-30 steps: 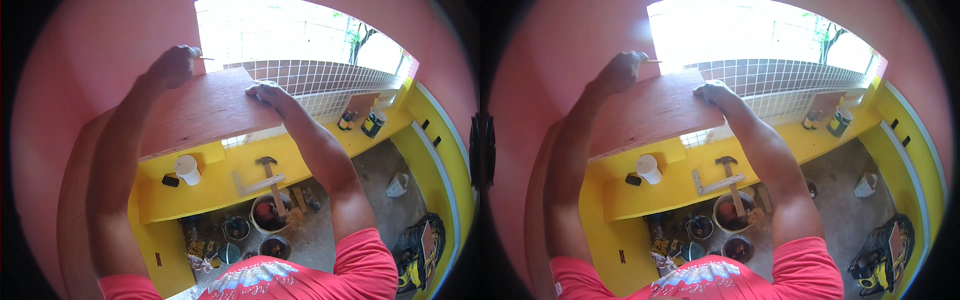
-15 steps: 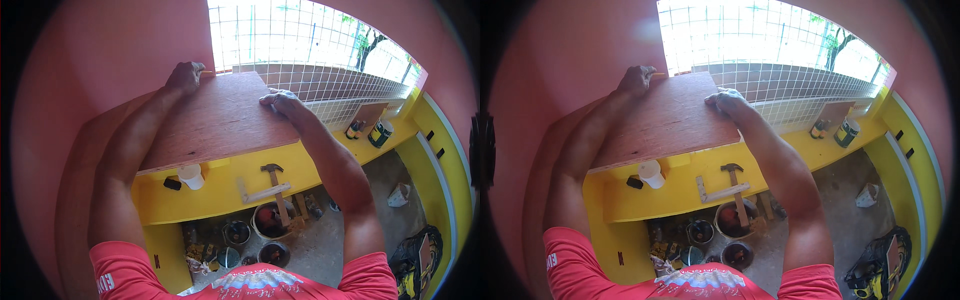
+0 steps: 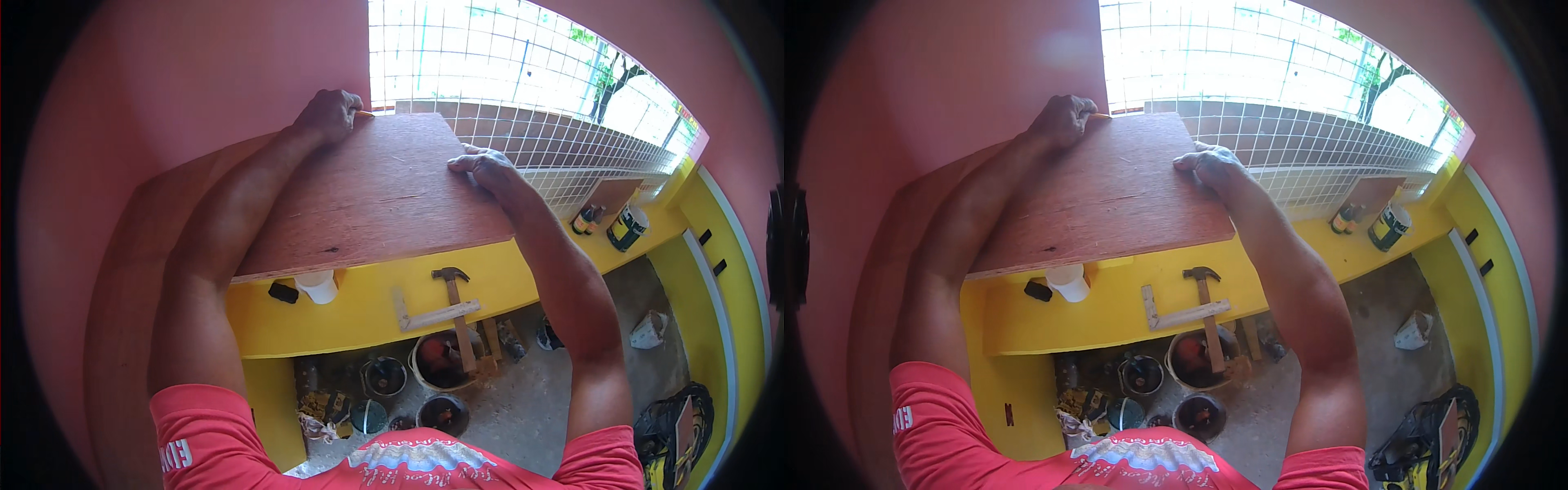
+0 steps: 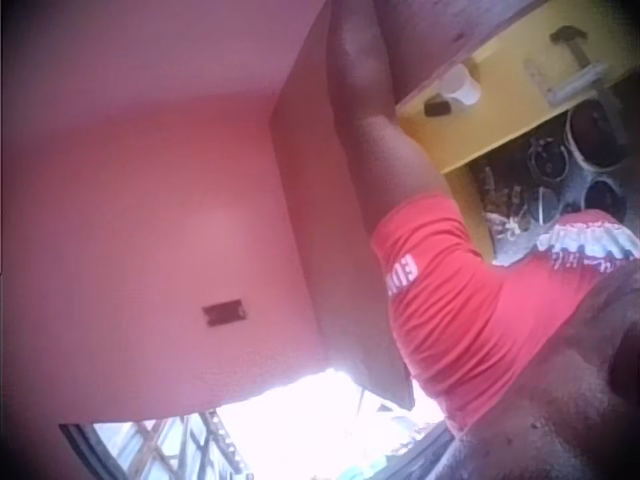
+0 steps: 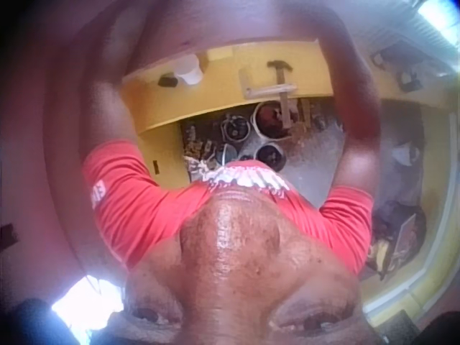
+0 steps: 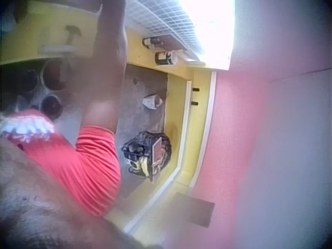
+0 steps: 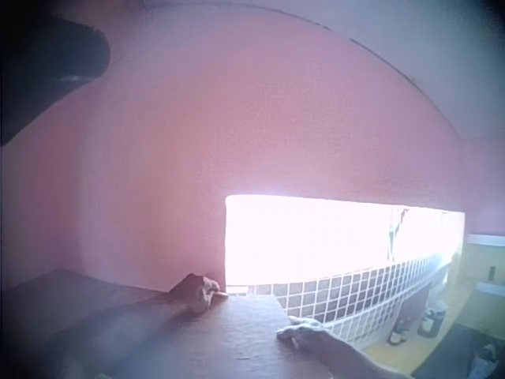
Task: The person positions plywood panels on a frame, uses a square and a pencil to mark cutting lines, and moves wood pieces and tools between an indoor room and an outdoor workbench area.
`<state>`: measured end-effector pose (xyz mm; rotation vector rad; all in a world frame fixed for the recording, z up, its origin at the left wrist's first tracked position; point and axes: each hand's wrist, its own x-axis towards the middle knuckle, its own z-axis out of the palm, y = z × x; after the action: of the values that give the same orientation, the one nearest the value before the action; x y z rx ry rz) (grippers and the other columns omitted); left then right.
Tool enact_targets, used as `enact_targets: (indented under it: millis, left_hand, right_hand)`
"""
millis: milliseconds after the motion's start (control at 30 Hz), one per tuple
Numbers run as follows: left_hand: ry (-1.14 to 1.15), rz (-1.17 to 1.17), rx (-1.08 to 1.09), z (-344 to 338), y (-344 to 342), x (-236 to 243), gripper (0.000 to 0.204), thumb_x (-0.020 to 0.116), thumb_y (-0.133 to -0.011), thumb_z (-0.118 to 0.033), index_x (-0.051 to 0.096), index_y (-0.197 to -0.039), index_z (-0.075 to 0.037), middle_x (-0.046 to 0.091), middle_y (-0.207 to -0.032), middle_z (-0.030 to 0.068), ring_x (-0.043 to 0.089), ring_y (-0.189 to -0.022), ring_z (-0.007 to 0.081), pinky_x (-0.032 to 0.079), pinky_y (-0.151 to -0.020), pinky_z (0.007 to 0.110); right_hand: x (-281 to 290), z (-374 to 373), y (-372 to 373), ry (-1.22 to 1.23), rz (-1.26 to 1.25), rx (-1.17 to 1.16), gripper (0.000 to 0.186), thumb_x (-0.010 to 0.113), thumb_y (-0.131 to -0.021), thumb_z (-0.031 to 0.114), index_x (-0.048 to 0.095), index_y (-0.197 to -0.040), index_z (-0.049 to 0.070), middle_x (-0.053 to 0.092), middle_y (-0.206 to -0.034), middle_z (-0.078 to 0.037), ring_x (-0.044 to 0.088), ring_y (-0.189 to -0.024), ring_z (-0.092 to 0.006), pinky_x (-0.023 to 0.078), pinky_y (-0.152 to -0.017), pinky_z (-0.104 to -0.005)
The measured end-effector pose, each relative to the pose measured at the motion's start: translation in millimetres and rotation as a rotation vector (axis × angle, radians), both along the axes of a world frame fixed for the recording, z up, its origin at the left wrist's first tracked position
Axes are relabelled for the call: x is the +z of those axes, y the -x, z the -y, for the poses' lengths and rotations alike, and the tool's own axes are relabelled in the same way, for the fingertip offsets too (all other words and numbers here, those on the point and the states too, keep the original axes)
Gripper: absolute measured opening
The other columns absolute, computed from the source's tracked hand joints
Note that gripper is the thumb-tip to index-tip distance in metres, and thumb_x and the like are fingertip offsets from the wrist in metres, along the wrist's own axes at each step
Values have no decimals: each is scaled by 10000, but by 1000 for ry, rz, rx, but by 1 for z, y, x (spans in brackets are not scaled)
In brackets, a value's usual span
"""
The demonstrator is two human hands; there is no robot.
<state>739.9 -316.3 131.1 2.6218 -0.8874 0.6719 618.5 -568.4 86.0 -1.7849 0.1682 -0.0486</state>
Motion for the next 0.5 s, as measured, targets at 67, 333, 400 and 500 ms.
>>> enact_targets:
  millis: [67,333,400,500]
  left_hand:
    - [8,10,-2,-1,1,0,220,502,-878,-109,653,-1023,-40,650,-994,160,633,-920,283,482,-840,351]
    - [18,-16,35,-6,-4,1,233,499,-850,-69,662,-1017,-59,656,-982,143,634,-901,266,474,-850,354]
    - [15,-11,31,-5,-9,0,236,502,-846,-64,661,-1020,-60,658,-980,141,636,-896,263,475,-850,350]
    - [21,-12,27,-4,-12,-1,238,508,-837,-53,664,-1016,-60,660,-974,136,639,-883,254,479,-845,347]
  right_hand:
    - [-1,0,-3,-14,3,1,526,666,-752,158,513,-1231,3,584,-1141,-163,603,-920,-212,473,-814,-304]
    - [16,-13,16,79,-10,-28,500,656,-763,154,527,-1228,21,610,-1097,-149,613,-900,-206,476,-805,-300]
    - [9,-7,8,77,-18,-31,506,656,-763,155,524,-1233,23,606,-1108,-152,611,-906,-208,472,-816,-302]
    - [-4,1,-5,29,12,12,543,656,-764,165,495,-1264,24,589,-1140,-163,606,-928,-218,466,-834,-305]
